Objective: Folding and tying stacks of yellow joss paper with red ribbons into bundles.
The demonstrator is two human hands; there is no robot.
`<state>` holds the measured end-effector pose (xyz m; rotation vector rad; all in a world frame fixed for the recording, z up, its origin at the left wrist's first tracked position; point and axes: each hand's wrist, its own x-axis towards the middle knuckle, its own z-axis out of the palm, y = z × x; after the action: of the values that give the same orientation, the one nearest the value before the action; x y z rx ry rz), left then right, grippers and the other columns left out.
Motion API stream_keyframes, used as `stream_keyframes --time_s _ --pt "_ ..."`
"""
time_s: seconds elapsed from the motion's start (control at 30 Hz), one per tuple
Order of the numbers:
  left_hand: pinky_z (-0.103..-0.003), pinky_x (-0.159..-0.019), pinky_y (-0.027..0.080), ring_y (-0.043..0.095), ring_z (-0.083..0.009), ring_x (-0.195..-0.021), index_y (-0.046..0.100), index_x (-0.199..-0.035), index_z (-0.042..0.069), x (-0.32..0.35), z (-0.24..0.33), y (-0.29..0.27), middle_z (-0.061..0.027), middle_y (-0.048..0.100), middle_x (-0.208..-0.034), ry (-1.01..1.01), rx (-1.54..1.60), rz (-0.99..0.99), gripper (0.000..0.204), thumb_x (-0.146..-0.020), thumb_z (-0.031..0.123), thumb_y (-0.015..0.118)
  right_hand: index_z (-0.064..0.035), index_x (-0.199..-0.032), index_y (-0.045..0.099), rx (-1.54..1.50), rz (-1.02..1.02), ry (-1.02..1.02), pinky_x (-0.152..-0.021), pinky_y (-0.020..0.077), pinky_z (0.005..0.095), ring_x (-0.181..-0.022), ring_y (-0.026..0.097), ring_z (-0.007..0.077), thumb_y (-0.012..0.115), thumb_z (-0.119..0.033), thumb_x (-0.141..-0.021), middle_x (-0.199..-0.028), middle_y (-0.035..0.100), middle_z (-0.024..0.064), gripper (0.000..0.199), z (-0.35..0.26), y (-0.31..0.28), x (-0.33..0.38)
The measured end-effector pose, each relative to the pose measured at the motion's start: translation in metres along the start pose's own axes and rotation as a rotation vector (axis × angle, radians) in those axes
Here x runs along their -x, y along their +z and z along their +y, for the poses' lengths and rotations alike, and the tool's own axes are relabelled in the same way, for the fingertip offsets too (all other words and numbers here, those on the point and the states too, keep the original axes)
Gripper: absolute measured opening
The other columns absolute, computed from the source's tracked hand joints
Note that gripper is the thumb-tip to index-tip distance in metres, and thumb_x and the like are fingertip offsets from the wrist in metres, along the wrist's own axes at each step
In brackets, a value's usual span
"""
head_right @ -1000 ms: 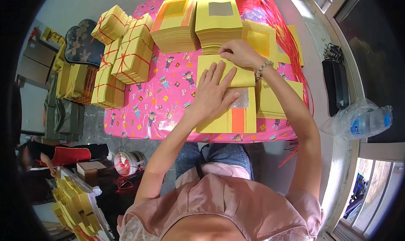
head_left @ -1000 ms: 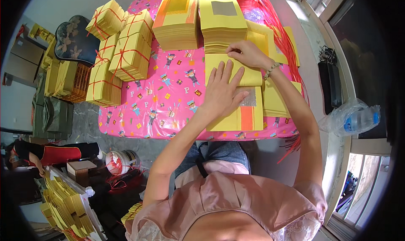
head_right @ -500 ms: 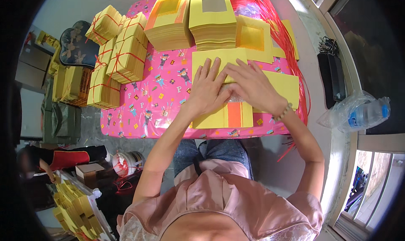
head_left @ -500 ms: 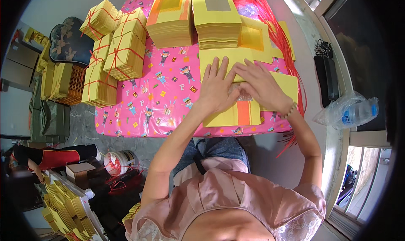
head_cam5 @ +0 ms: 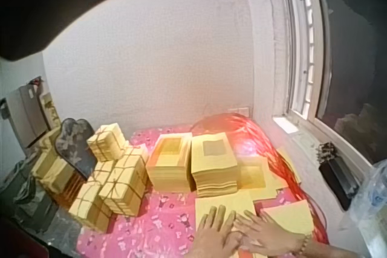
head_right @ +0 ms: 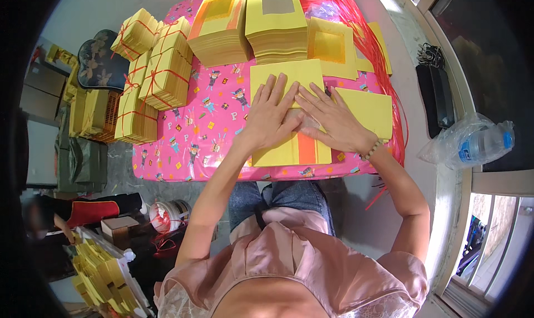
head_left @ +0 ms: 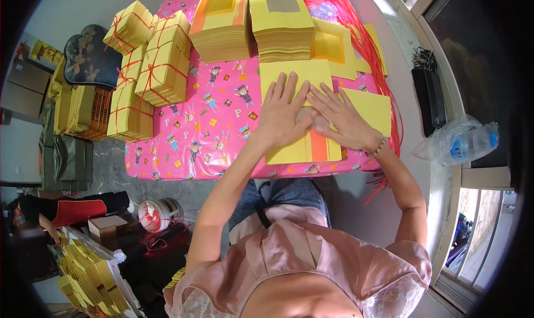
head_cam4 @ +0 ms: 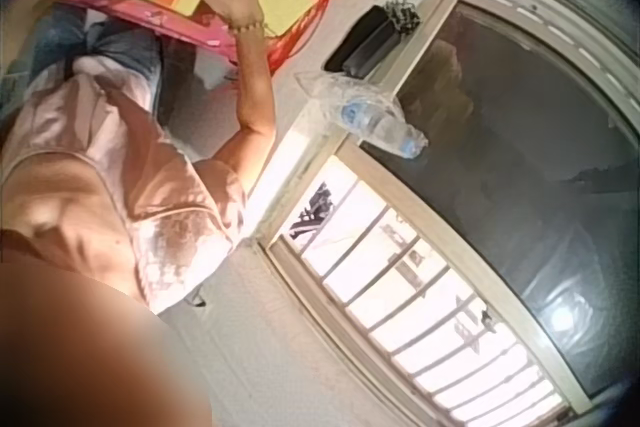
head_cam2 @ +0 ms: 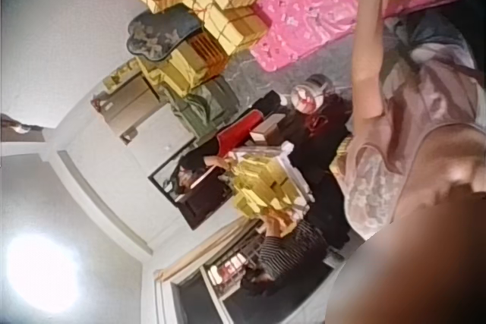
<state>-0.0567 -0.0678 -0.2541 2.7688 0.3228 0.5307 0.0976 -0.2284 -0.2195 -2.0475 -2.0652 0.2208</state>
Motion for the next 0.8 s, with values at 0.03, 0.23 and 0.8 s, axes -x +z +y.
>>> stream_keyframes --time_s 0.03,0.23,0.8 --pt "-0.055 -0.119 0.017 0.020 -0.0468 -0.147 0.035 -0.153 0.010 0.001 -0.001 -0.005 -0.0258 0.028 -0.157 0.000 0.000 -0.003 0.075 -0.092 0.050 0.051 -0.0136 -0.156 0.028 -0.012 0.005 -0.003 -0.121 0.0100 0.0553 -0.152 0.015 0.0314 0.044 -0.054 -0.099 -0.164 0.022 0.0098 0.072 0.001 -0.001 0.001" --pt "-0.054 -0.120 0.015 0.019 -0.0415 -0.149 0.036 -0.153 0.012 0.012 -0.008 -0.023 -0.0233 0.027 -0.158 0.026 0.026 -0.107 0.078 -0.092 0.058 0.051 -0.0194 -0.154 0.036 -0.031 0.004 -0.024 -0.121 0.0093 0.0552 -0.152 0.013 0.0329 0.046 -0.052 -0.099 -0.164 0.021 0.0116 0.065 -0.001 -0.003 0.002" --pt "-0.054 -0.116 0.024 0.032 -0.0403 -0.143 0.044 -0.147 0.011 0.001 -0.015 -0.028 -0.0209 0.039 -0.152 0.022 0.033 -0.078 0.061 -0.097 0.043 0.055 -0.0082 -0.112 0.068 0.168 0.427 -0.223 -0.100 0.0479 0.0422 -0.106 0.064 0.0239 0.069 -0.022 -0.087 -0.113 0.068 0.0088 0.028 0.021 -0.003 -0.023"
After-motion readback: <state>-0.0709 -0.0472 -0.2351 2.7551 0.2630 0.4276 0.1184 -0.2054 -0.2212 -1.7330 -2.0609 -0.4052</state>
